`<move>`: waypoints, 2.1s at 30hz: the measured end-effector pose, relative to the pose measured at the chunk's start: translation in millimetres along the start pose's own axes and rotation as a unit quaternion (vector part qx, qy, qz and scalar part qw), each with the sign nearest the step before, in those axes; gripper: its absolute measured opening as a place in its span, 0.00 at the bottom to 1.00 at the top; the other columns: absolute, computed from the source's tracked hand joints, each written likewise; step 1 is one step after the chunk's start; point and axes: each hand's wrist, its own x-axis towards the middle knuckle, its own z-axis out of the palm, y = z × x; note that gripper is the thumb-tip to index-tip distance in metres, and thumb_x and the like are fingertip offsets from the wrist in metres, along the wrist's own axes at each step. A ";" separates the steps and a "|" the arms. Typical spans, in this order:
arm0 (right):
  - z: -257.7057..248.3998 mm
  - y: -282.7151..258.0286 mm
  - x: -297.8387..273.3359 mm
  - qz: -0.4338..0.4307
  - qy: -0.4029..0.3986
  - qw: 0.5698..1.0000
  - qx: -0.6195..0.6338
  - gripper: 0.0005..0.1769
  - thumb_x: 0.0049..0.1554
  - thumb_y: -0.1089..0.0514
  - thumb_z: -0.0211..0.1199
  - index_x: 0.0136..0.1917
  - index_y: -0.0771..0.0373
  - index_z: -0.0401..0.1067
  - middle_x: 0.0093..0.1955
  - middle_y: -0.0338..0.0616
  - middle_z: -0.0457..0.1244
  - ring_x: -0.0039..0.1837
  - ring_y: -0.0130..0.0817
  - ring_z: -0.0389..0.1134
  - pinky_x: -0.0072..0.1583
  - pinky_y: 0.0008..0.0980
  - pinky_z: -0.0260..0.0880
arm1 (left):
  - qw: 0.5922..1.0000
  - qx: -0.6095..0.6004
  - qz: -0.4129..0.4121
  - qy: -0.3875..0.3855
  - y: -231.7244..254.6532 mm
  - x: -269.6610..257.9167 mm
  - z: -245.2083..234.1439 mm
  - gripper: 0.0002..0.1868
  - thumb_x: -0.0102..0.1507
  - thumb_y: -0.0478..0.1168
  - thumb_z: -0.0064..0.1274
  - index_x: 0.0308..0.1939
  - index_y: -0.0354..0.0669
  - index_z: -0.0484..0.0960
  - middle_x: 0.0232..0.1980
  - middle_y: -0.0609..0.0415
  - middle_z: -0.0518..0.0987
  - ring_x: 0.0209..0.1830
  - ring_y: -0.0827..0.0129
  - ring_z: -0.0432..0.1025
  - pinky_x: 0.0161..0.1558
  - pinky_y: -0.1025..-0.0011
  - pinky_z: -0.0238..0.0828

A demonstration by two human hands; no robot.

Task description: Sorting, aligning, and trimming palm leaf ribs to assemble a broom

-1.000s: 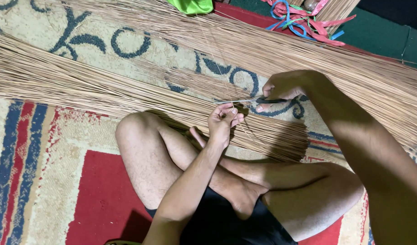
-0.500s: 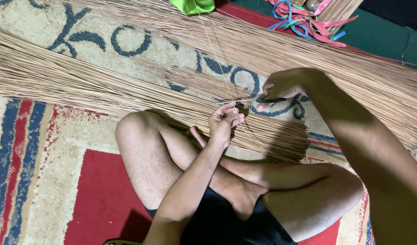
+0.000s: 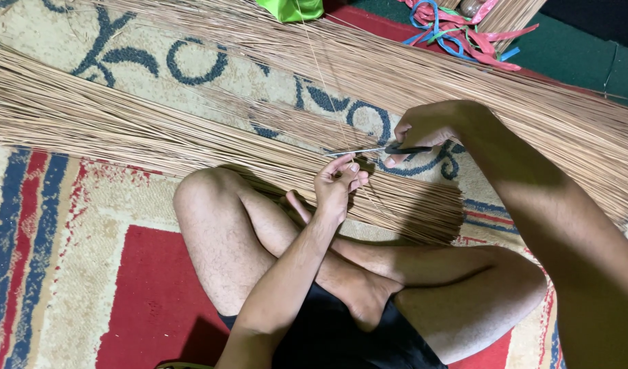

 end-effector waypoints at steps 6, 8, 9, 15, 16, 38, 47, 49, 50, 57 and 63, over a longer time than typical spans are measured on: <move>-5.5 -12.1 -11.3 0.007 0.000 1.000 -0.028 0.27 0.45 0.37 0.77 0.44 0.63 0.82 0.35 0.52 0.68 0.41 0.42 0.73 0.45 0.40 0.74 | 1.000 -0.002 -0.002 0.002 -0.1 -0.1 0.2 0.14 0.64 0.26 0.58 0.54 0.30 0.82 0.40 0.44 0.78 0.35 0.48 0.82 0.42 0.52 0.85; -5.5 -11.7 -11.7 0.007 0.001 0.999 -0.034 0.28 0.45 0.36 0.77 0.44 0.62 0.82 0.35 0.52 0.68 0.41 0.42 0.73 0.44 0.40 0.74 | 1.000 -0.001 -0.002 0.001 -1.6 0.7 -0.7 0.14 0.64 0.26 0.58 0.54 0.30 0.82 0.40 0.44 0.78 0.35 0.48 0.82 0.43 0.52 0.85; -5.4 -11.4 -11.9 0.006 0.001 0.999 -0.041 0.29 0.45 0.34 0.77 0.43 0.62 0.82 0.35 0.52 0.69 0.41 0.42 0.73 0.44 0.40 0.73 | 1.000 0.001 -0.003 0.000 -2.4 1.0 -1.2 0.13 0.64 0.26 0.58 0.54 0.30 0.82 0.40 0.44 0.78 0.35 0.48 0.82 0.43 0.52 0.85; -5.6 -16.9 -17.6 0.008 -0.001 0.998 -0.067 0.28 0.47 0.36 0.75 0.46 0.63 0.82 0.37 0.51 0.69 0.44 0.43 0.72 0.48 0.38 0.70 | 1.000 0.002 -0.007 0.005 -2.9 0.5 -1.0 0.14 0.65 0.27 0.58 0.54 0.30 0.82 0.40 0.44 0.79 0.36 0.49 0.82 0.43 0.53 0.86; -5.6 -18.6 -19.5 0.008 -0.001 0.998 -0.067 0.28 0.47 0.36 0.75 0.46 0.63 0.82 0.37 0.51 0.69 0.44 0.43 0.72 0.48 0.38 0.70 | 1.000 0.002 -0.007 0.005 -4.0 0.9 -1.4 0.14 0.65 0.27 0.58 0.54 0.30 0.82 0.40 0.44 0.79 0.36 0.49 0.82 0.43 0.53 0.86; 14.1 -5.1 31.9 -0.014 0.084 0.986 -0.144 0.23 0.46 0.36 0.74 0.43 0.56 0.80 0.43 0.54 0.71 0.53 0.52 0.74 0.54 0.46 0.72 | 0.995 0.017 0.004 0.095 -9.3 1.1 -5.5 0.12 0.67 0.27 0.51 0.54 0.27 0.78 0.41 0.47 0.74 0.39 0.47 0.82 0.47 0.52 0.85; 68.4 105.5 64.7 0.000 0.229 0.969 -0.097 0.25 0.55 0.47 0.69 0.61 0.63 0.79 0.56 0.60 0.72 0.65 0.60 0.70 0.65 0.54 0.71 | 0.996 -0.010 0.017 0.091 -10.1 4.5 -11.9 0.10 0.68 0.27 0.49 0.54 0.30 0.75 0.40 0.50 0.74 0.42 0.44 0.82 0.49 0.47 0.83; 85.9 125.2 80.0 0.003 0.280 0.956 -0.084 0.27 0.54 0.46 0.70 0.60 0.65 0.78 0.55 0.62 0.71 0.63 0.62 0.70 0.64 0.56 0.71 | 0.996 -0.013 0.015 0.083 -8.9 6.0 -7.9 0.10 0.69 0.27 0.49 0.54 0.31 0.74 0.40 0.50 0.74 0.42 0.44 0.82 0.50 0.46 0.82; 96.4 130.3 90.1 0.013 0.323 0.946 -0.034 0.25 0.54 0.48 0.70 0.59 0.66 0.78 0.54 0.62 0.71 0.61 0.62 0.71 0.61 0.57 0.72 | 0.997 -0.007 0.010 0.078 -5.3 3.4 -7.5 0.08 0.69 0.27 0.47 0.52 0.34 0.74 0.41 0.53 0.74 0.43 0.47 0.82 0.52 0.48 0.83; 155.4 180.5 174.8 0.010 0.451 0.878 0.158 0.15 0.55 0.57 0.70 0.56 0.61 0.79 0.51 0.56 0.69 0.54 0.59 0.73 0.51 0.57 0.78 | 0.998 -0.019 0.036 0.049 -10.5 10.8 -20.7 0.06 0.70 0.27 0.47 0.50 0.36 0.71 0.40 0.53 0.72 0.45 0.41 0.81 0.53 0.43 0.82; 177.4 61.2 6.8 -0.239 0.336 0.881 0.233 0.13 0.61 0.60 0.54 0.46 0.69 0.77 0.44 0.70 0.68 0.55 0.71 0.69 0.56 0.62 0.69 | 0.994 -0.050 0.061 0.074 10.9 21.2 -15.6 0.04 0.71 0.27 0.43 0.47 0.37 0.69 0.41 0.50 0.73 0.50 0.38 0.80 0.55 0.42 0.81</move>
